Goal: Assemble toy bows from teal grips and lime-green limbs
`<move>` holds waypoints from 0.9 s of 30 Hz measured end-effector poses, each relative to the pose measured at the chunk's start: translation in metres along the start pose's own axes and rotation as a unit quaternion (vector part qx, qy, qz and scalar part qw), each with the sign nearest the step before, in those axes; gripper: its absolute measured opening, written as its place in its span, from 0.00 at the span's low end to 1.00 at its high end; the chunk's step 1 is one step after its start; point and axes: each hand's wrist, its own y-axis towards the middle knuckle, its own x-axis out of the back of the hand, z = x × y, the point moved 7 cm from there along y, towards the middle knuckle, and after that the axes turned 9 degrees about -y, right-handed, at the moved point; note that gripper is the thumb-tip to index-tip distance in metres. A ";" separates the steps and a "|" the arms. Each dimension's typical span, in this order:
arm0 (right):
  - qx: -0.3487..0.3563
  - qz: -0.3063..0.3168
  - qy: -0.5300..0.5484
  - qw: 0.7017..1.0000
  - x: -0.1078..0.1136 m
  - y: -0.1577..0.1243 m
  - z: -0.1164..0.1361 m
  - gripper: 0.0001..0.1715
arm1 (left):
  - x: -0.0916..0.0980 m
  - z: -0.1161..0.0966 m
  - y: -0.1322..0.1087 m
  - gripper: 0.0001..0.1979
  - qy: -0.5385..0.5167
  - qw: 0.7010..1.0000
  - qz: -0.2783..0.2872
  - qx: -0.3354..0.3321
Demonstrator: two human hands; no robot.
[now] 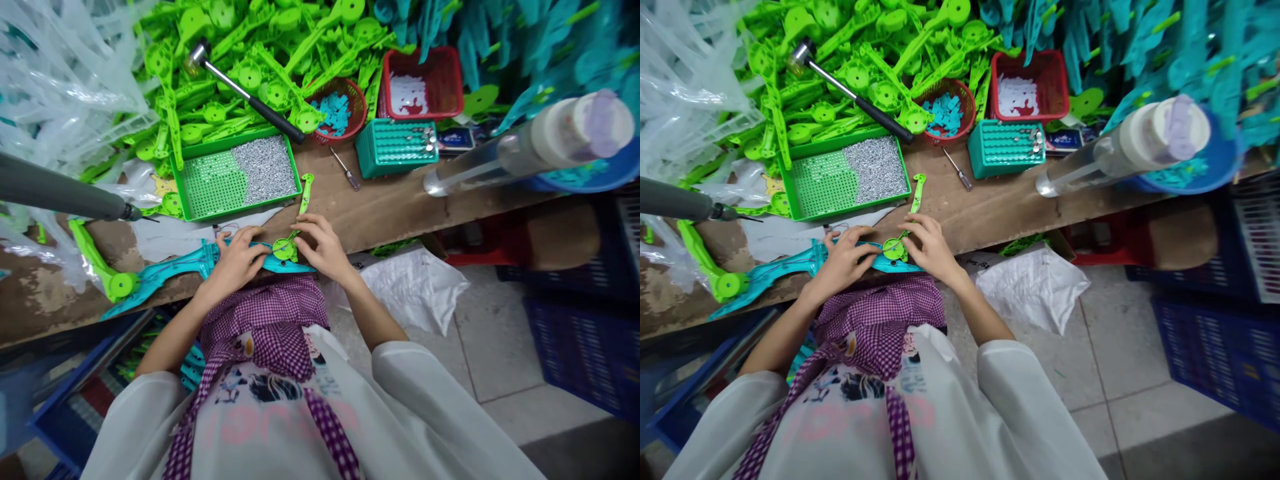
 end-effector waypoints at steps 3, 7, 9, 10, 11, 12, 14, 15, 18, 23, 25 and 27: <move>-0.056 -0.061 0.015 0.996 0.015 -0.005 -0.016 0.12 | 0.006 -0.003 0.000 0.07 0.002 1.000 -0.003 -0.007; -0.073 -0.105 -0.034 0.991 0.024 -0.011 -0.025 0.13 | 0.014 -0.010 0.010 0.08 0.003 0.999 -0.013 -0.029; -0.050 -0.086 -0.060 0.993 0.018 -0.013 -0.022 0.14 | 0.013 -0.013 0.021 0.08 -0.011 0.999 -0.010 -0.037; -0.037 -0.073 -0.072 0.994 0.014 -0.013 -0.020 0.15 | 0.011 -0.014 0.028 0.09 -0.024 0.999 -0.004 -0.040; -0.025 -0.061 -0.081 0.994 0.010 -0.014 -0.019 0.16 | 0.007 -0.015 0.035 0.09 -0.041 0.998 0.004 -0.043; -0.015 -0.052 -0.090 0.995 0.007 -0.016 -0.017 0.17 | 0.004 -0.014 0.042 0.10 -0.059 0.997 0.014 -0.045; -0.001 -0.039 -0.104 0.994 0.003 -0.017 -0.015 0.19 | -0.003 -0.013 0.055 0.11 -0.088 0.994 0.034 -0.050; -0.001 -0.037 -0.109 0.993 0.002 -0.018 -0.016 0.19 | -0.005 -0.012 0.059 0.12 -0.097 0.993 0.043 -0.051; -0.040 -0.062 -0.120 0.990 0.009 -0.014 -0.023 0.20 | -0.011 -0.007 0.067 0.16 -0.110 0.990 0.072 -0.045; -0.070 -0.050 -0.146 0.986 0.009 0.005 -0.034 0.23 | -0.013 0.000 0.069 0.20 -0.145 0.986 0.086 -0.019; -0.061 -0.029 -0.167 0.984 0.005 0.010 -0.037 0.23 | -0.012 0.001 0.069 0.22 -0.156 0.984 0.085 -0.021; -0.051 -0.015 -0.190 0.980 0.002 0.012 -0.038 0.23 | -0.012 0.000 0.070 0.23 -0.156 0.983 0.090 -0.033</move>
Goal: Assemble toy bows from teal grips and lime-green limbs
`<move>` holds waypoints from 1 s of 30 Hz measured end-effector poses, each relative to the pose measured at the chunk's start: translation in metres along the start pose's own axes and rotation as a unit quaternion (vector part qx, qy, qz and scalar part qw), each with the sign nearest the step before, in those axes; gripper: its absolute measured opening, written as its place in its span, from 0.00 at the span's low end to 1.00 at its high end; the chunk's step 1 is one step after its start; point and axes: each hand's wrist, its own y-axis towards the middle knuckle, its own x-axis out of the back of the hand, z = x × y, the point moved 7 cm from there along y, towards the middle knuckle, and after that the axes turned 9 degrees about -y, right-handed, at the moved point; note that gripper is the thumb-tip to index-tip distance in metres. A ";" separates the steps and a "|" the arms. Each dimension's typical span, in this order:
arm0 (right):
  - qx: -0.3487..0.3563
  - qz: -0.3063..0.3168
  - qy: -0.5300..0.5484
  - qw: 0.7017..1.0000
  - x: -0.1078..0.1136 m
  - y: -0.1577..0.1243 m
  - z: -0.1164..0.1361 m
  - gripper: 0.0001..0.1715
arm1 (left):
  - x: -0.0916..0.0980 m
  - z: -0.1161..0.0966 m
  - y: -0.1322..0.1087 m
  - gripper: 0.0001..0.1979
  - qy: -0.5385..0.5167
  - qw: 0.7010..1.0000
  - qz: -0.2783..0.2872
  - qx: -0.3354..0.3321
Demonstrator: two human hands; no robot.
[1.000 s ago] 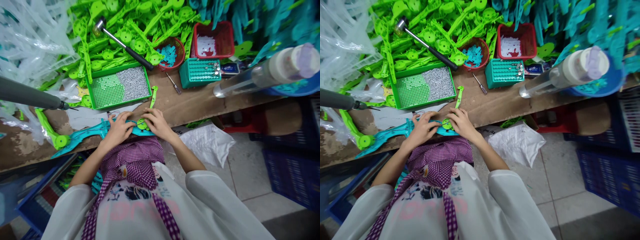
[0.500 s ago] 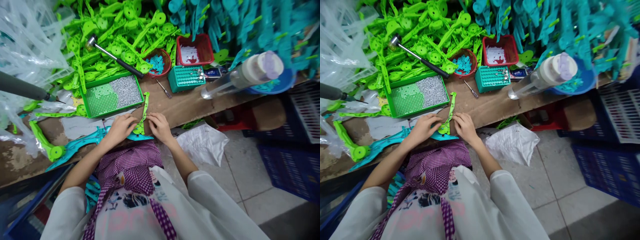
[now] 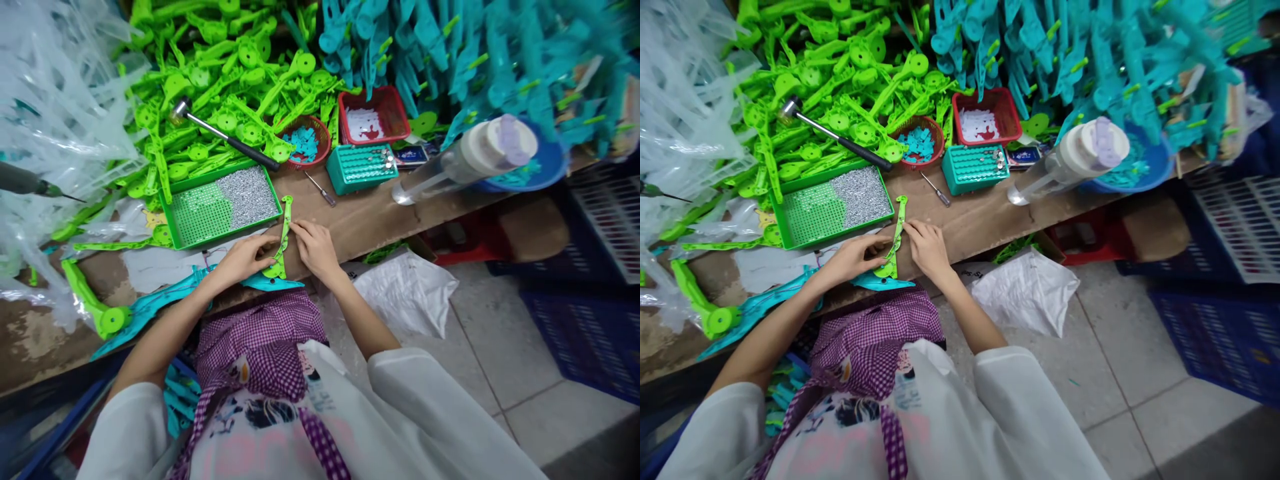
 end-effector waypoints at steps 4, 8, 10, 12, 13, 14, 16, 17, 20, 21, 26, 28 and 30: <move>0.019 0.003 -0.037 0.999 0.000 0.000 0.002 0.23 | -0.001 -0.001 0.002 0.24 0.004 0.999 0.026 -0.019; 0.028 0.018 -0.063 0.997 0.002 0.002 0.003 0.22 | -0.002 0.002 0.004 0.27 0.005 0.999 0.032 -0.010; 0.036 0.031 -0.077 0.996 0.002 0.005 0.003 0.22 | -0.003 0.005 0.007 0.27 0.003 0.999 0.034 0.003; 0.048 0.041 -0.092 0.994 0.002 0.007 0.004 0.21 | -0.005 0.006 0.010 0.26 0.004 0.999 0.039 0.016; 0.053 0.045 -0.099 0.993 0.001 0.008 0.004 0.21 | -0.007 0.007 0.012 0.27 0.006 0.999 0.041 0.021; 0.058 0.048 -0.105 0.992 0.001 0.008 0.004 0.21 | -0.007 0.007 0.014 0.27 0.010 0.999 0.043 0.024; 0.067 0.054 -0.112 0.990 0.000 0.009 0.003 0.21 | -0.008 0.007 0.017 0.29 0.012 0.999 0.044 0.025; 0.071 0.056 -0.115 0.989 0.000 0.009 0.003 0.21 | -0.008 0.006 0.018 0.29 0.008 0.999 0.046 0.023; 0.081 0.051 -0.120 0.988 -0.002 0.008 0.002 0.21 | -0.007 0.005 0.021 0.28 -0.012 0.998 0.064 0.008; 0.083 0.048 -0.121 0.988 -0.002 0.008 0.001 0.21 | -0.006 0.005 0.021 0.27 -0.016 0.997 0.077 0.002; 0.081 0.054 -0.119 0.988 -0.003 0.009 -0.002 0.22 | -0.005 0.004 0.022 0.27 -0.011 0.989 0.150 -0.006; 0.082 0.072 -0.114 0.987 -0.003 0.010 -0.003 0.23 | -0.005 0.003 0.024 0.31 0.002 0.986 0.167 0.007; 0.088 0.087 -0.108 0.986 0.000 0.011 -0.003 0.23 | -0.005 0.001 0.025 0.36 0.030 0.983 0.182 0.022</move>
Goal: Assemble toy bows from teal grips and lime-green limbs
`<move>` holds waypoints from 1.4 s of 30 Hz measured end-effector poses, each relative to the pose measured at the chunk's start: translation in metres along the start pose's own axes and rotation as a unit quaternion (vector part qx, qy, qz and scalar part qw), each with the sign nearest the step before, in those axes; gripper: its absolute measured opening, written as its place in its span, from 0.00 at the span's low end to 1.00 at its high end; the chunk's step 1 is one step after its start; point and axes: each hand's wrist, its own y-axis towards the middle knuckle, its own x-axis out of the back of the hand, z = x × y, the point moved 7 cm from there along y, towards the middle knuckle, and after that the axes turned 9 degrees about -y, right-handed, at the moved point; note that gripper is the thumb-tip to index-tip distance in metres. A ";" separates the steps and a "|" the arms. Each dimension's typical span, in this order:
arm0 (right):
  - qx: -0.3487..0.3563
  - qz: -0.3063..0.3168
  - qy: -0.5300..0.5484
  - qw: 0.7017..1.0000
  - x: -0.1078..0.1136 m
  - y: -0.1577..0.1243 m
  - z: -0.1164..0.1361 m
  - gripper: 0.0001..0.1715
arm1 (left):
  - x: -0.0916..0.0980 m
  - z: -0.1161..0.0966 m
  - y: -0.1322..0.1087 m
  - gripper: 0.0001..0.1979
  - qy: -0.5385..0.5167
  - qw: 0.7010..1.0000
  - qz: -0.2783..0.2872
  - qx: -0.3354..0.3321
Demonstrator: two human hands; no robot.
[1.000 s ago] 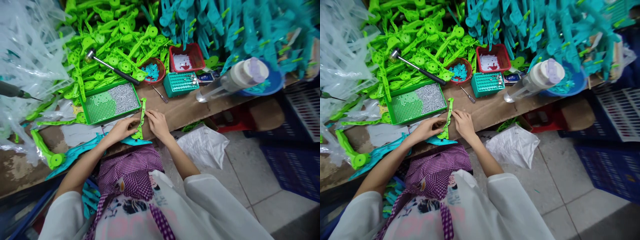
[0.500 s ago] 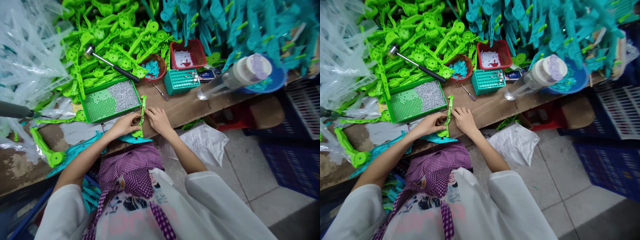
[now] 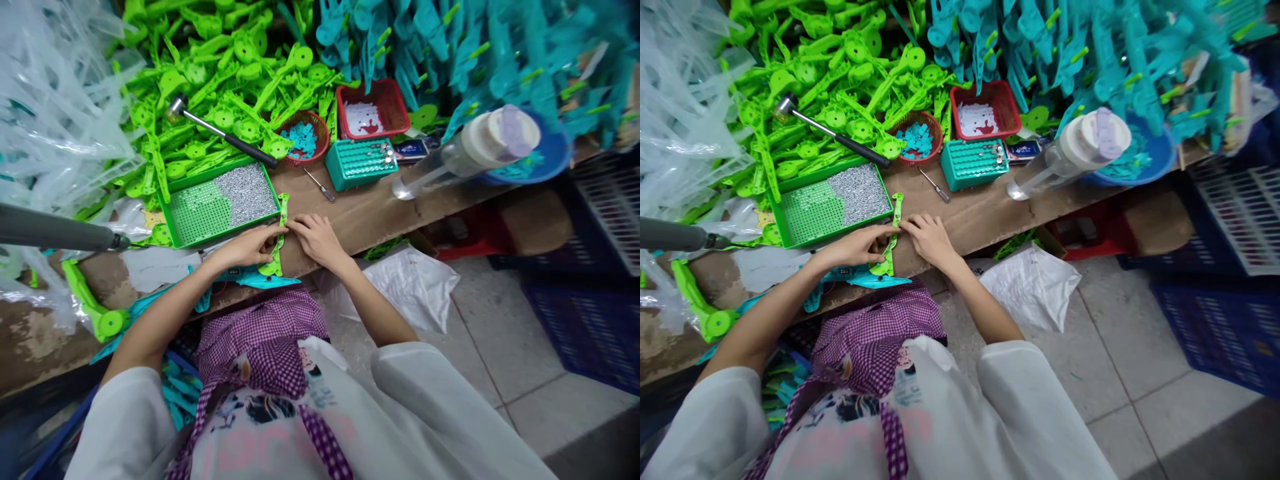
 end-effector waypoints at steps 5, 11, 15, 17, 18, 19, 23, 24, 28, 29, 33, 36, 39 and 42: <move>0.017 0.016 0.020 1.000 0.005 0.000 -0.003 0.25 | 0.001 -0.009 0.005 0.38 0.055 0.998 0.032 0.028; 0.029 0.004 0.068 0.997 0.000 -0.005 -0.009 0.26 | 0.001 -0.009 0.006 0.38 0.053 0.998 0.030 0.031; 0.031 0.017 0.041 0.999 -0.002 -0.006 -0.007 0.26 | 0.001 -0.007 0.005 0.39 0.044 0.999 0.023 -0.002; 0.036 0.023 0.019 0.999 0.001 -0.004 -0.005 0.25 | 0.001 -0.008 0.005 0.38 0.042 0.999 0.026 -0.018; 0.038 0.026 0.005 0.999 0.002 -0.003 -0.003 0.25 | 0.001 -0.010 0.005 0.36 0.043 0.998 0.031 -0.025; 0.040 0.031 -0.010 0.999 0.003 -0.001 -0.002 0.25 | 0.001 -0.011 0.004 0.35 0.046 0.998 0.037 -0.032; 0.040 0.052 -0.053 0.996 0.007 0.010 -0.001 0.23 | 0.003 -0.015 0.004 0.34 0.061 0.996 0.048 -0.042; 0.039 0.053 -0.055 0.996 0.007 0.013 -0.002 0.24 | 0.003 -0.015 0.004 0.34 0.064 0.996 0.048 -0.041; 0.040 0.051 -0.055 0.996 0.007 0.017 -0.006 0.25 | 0.001 -0.013 0.002 0.35 0.082 0.995 0.052 -0.032; 0.042 0.050 -0.053 0.996 0.006 0.016 -0.007 0.25 | 0.000 -0.012 0.002 0.35 0.088 0.995 0.048 -0.027; 0.051 0.043 -0.023 0.998 0.006 0.012 -0.012 0.27 | 0.002 -0.006 0.002 0.39 0.114 0.993 0.030 0.008; 0.044 0.050 0.016 0.998 0.005 0.011 -0.015 0.28 | 0.002 -0.008 0.004 0.39 0.129 0.990 0.046 0.022; 0.033 0.056 0.039 0.997 0.003 0.013 -0.016 0.27 | 0.003 -0.011 0.006 0.39 0.141 0.988 0.048 0.039; 0.020 0.054 0.032 0.998 0.005 0.011 -0.016 0.27 | 0.004 -0.014 0.005 0.38 0.142 0.988 0.045 0.045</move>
